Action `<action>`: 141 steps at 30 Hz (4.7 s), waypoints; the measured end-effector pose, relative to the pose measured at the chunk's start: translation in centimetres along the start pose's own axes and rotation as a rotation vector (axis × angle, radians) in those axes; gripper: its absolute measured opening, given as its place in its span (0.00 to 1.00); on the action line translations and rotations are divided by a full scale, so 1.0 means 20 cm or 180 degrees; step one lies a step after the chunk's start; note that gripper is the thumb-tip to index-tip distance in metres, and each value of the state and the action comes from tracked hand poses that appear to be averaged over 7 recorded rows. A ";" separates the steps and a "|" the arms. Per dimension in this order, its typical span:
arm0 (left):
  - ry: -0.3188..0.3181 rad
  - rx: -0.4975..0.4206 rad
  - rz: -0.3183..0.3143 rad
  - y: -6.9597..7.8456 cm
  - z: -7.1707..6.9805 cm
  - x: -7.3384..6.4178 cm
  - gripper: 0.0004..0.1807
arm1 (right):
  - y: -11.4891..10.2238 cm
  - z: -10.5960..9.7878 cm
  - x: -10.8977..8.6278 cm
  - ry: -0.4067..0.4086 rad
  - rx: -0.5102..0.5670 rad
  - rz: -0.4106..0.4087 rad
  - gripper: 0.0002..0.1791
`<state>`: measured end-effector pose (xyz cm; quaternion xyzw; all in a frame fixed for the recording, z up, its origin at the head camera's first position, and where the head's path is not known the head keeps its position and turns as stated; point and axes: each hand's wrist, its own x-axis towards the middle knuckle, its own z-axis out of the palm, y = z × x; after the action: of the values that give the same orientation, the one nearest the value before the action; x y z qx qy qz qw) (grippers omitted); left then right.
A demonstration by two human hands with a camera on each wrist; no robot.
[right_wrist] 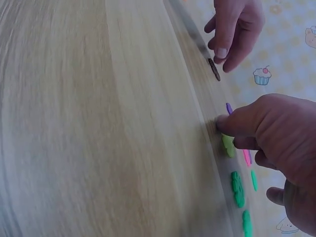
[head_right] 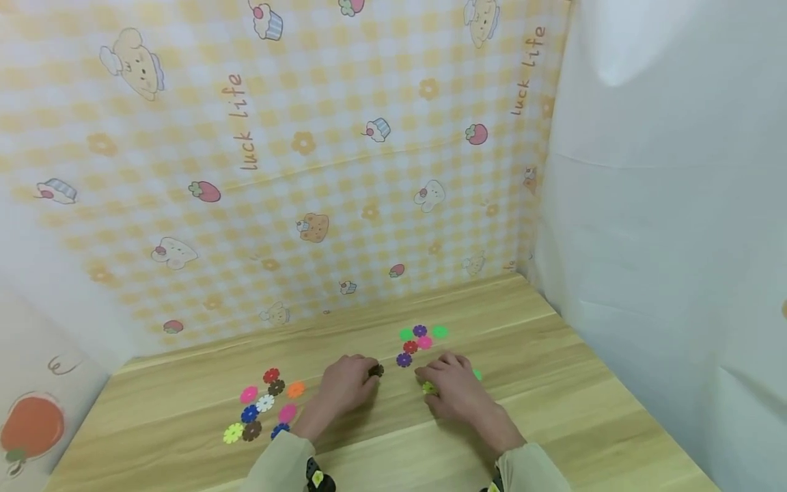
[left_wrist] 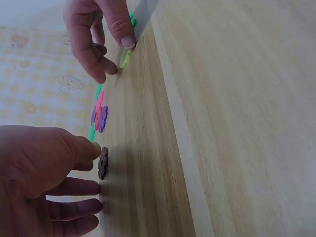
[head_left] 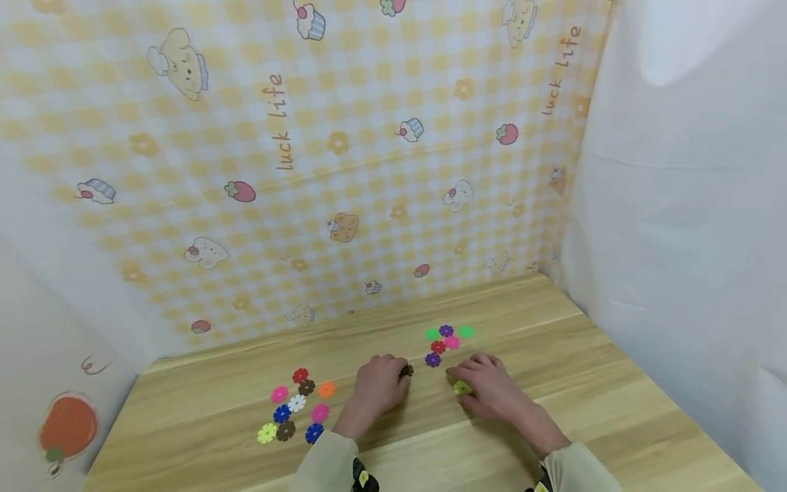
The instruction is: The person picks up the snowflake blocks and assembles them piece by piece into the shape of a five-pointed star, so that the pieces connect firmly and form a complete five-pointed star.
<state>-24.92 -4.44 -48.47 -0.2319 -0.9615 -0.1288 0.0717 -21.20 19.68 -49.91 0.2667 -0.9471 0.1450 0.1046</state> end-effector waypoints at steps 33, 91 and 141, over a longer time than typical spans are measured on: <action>-0.0373 -0.0980 -0.0388 -0.16 0.08 0.11 0.17 | 0.14 0.09 -0.04 0.0453 0.0671 0.0405 0.16; -0.0070 -0.3629 -0.0594 -0.11 -0.18 -0.10 0.12 | -0.19 -0.16 0.05 0.0544 0.3141 0.0997 0.12; 0.0636 -0.3971 0.0669 0.11 -0.47 -0.23 0.09 | -0.43 -0.42 0.09 0.0129 0.4034 0.0466 0.19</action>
<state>-19.12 -7.14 -40.00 -0.3099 -0.6666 -0.6775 0.0248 -17.03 14.57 -39.58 0.2086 -0.6911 0.6888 -0.0657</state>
